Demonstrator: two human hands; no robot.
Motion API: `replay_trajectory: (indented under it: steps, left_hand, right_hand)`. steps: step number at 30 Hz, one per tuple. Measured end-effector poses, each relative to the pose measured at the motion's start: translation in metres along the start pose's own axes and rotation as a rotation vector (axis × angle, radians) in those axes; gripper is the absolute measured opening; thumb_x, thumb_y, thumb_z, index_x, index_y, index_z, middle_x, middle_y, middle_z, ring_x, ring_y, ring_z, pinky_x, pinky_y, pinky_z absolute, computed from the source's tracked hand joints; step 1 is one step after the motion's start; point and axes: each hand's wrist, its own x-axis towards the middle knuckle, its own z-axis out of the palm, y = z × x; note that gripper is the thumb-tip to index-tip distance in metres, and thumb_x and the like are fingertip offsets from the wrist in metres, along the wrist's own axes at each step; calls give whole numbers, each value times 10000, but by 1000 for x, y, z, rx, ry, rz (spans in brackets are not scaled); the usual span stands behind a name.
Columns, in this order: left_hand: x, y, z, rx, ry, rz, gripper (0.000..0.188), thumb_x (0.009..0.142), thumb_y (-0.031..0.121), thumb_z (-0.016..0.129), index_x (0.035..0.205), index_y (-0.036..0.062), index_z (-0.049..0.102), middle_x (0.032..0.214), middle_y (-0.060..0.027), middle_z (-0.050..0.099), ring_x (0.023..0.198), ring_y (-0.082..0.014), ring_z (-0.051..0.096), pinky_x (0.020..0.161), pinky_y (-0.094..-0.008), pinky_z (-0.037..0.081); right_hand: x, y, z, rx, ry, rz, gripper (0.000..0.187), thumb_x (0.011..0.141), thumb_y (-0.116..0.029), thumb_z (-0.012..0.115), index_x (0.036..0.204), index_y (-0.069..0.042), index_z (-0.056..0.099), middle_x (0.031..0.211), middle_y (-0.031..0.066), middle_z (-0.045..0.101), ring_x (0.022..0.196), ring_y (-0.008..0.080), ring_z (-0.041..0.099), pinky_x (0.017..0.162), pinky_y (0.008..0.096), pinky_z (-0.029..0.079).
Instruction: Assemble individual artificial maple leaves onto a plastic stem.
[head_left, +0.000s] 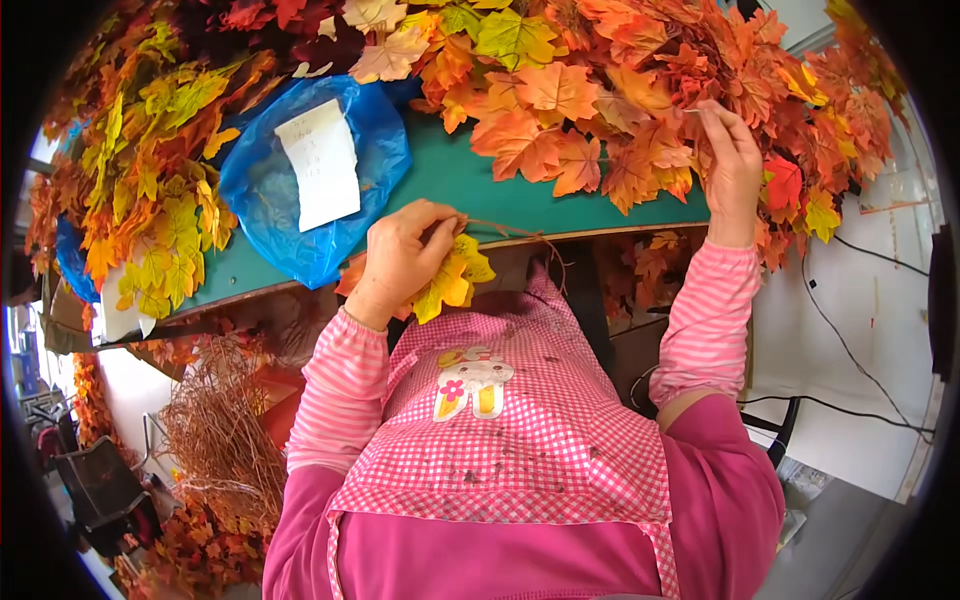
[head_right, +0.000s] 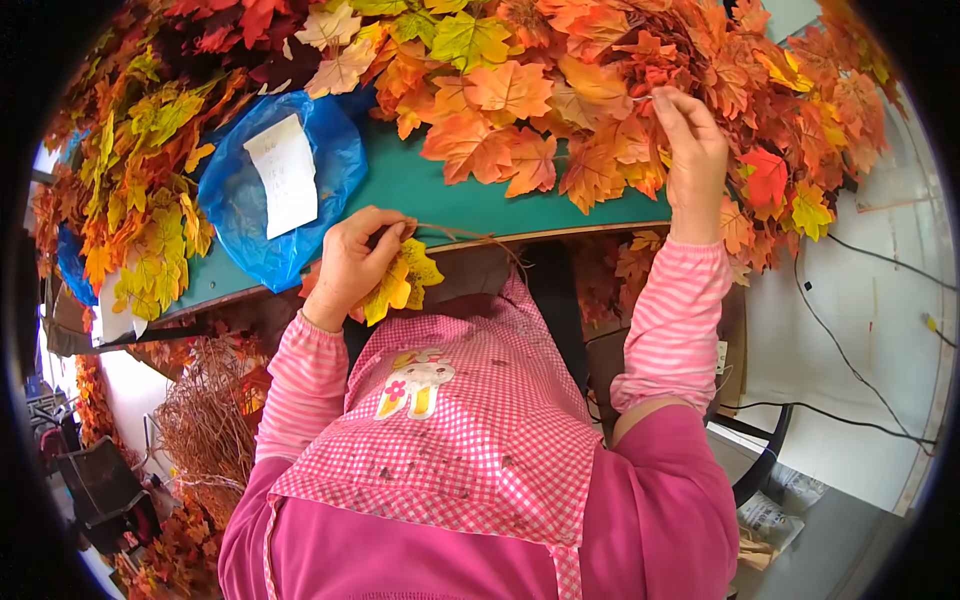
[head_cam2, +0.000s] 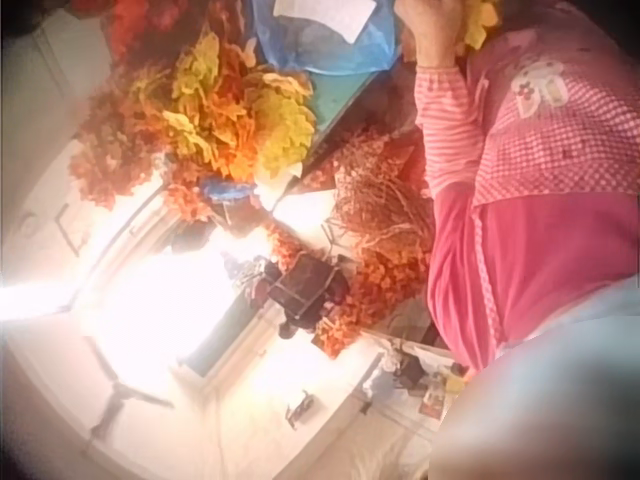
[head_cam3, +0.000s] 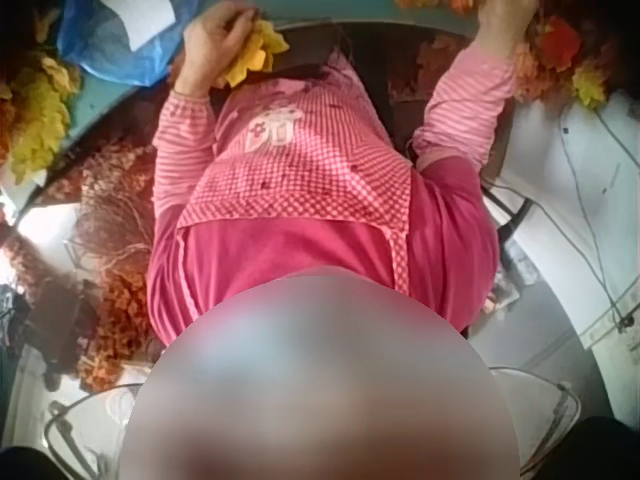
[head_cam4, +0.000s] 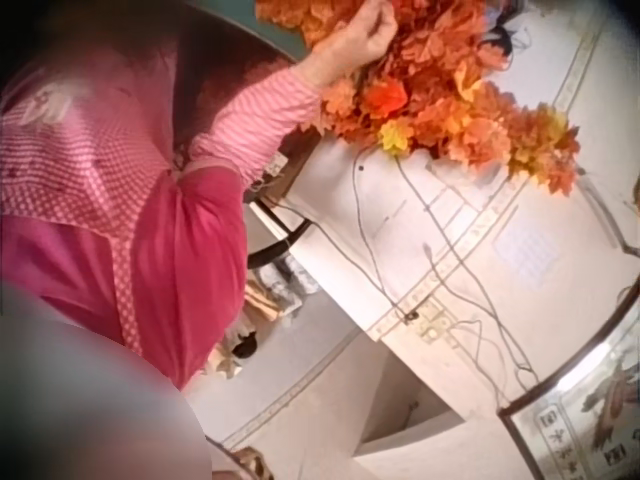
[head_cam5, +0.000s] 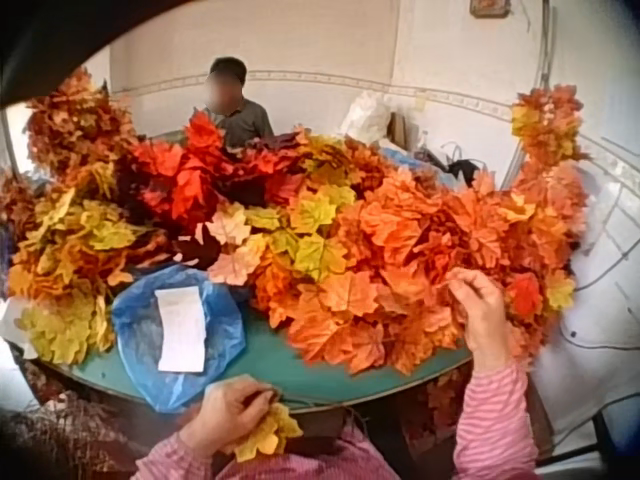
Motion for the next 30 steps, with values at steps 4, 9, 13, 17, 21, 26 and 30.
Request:
replay_trajectory:
  steps: [4, 9, 13, 17, 21, 26, 30]
  left_hand:
    - [0, -3, 1, -5, -8, -79, 119, 859, 55, 606, 936, 1, 678, 832, -104, 678, 732, -200, 659, 660, -283, 509]
    - [-3, -7, 4, -6, 25, -108, 133, 873, 87, 613, 951, 2, 679, 861, -101, 691, 761, -178, 678, 673, -277, 520]
    - [-5, -9, 7, -115, 64, -152, 145, 879, 87, 621, 964, -22, 662, 859, -96, 699, 806, -159, 695, 694, -250, 535]
    - [-5, -10, 10, -189, 162, -174, 141, 813, 169, 640, 880, 56, 692, 815, -101, 677, 716, -277, 665, 628, -349, 524]
    - [-5, -11, 9, -148, 165, -155, 134, 817, 172, 629, 867, 62, 687, 810, -93, 673, 709, -285, 659, 619, -355, 519]
    - [-6, -9, 5, -87, 113, -140, 128, 859, 104, 610, 922, 8, 666, 826, -94, 702, 775, -178, 708, 664, -277, 548]
    - [-5, -8, 4, -109, 122, -147, 127, 859, 109, 612, 917, 9, 666, 813, -92, 702, 771, -179, 707, 660, -280, 548]
  right_hand:
    - [-25, -16, 33, 184, -225, -87, 72, 936, -29, 529, 971, -26, 591, 987, 110, 645, 953, 211, 610, 944, 325, 442]
    - [-67, -8, 99, -6, -593, 192, 76, 949, -51, 528, 1010, -14, 552, 785, 34, 590, 753, 106, 581, 701, 226, 468]
    - [-89, 11, 140, -268, -875, 189, 106, 949, -63, 533, 1024, 7, 563, 875, 35, 611, 774, 89, 592, 710, 239, 490]
    - [-91, 23, 149, -331, -871, 157, 130, 938, -48, 547, 1034, 28, 588, 936, 48, 600, 809, 128, 655, 717, 240, 502]
    - [-88, 30, 152, -385, -880, 93, 112, 925, -27, 560, 1007, 34, 606, 958, 48, 561, 824, 140, 670, 728, 226, 505]
    - [-87, 33, 152, -327, -898, 155, 111, 926, -24, 558, 1005, 34, 609, 961, 39, 554, 825, 138, 669, 731, 231, 508]
    - [-86, 32, 152, -347, -913, 149, 108, 927, -23, 556, 1003, 35, 608, 964, 37, 551, 825, 137, 670, 731, 230, 510]
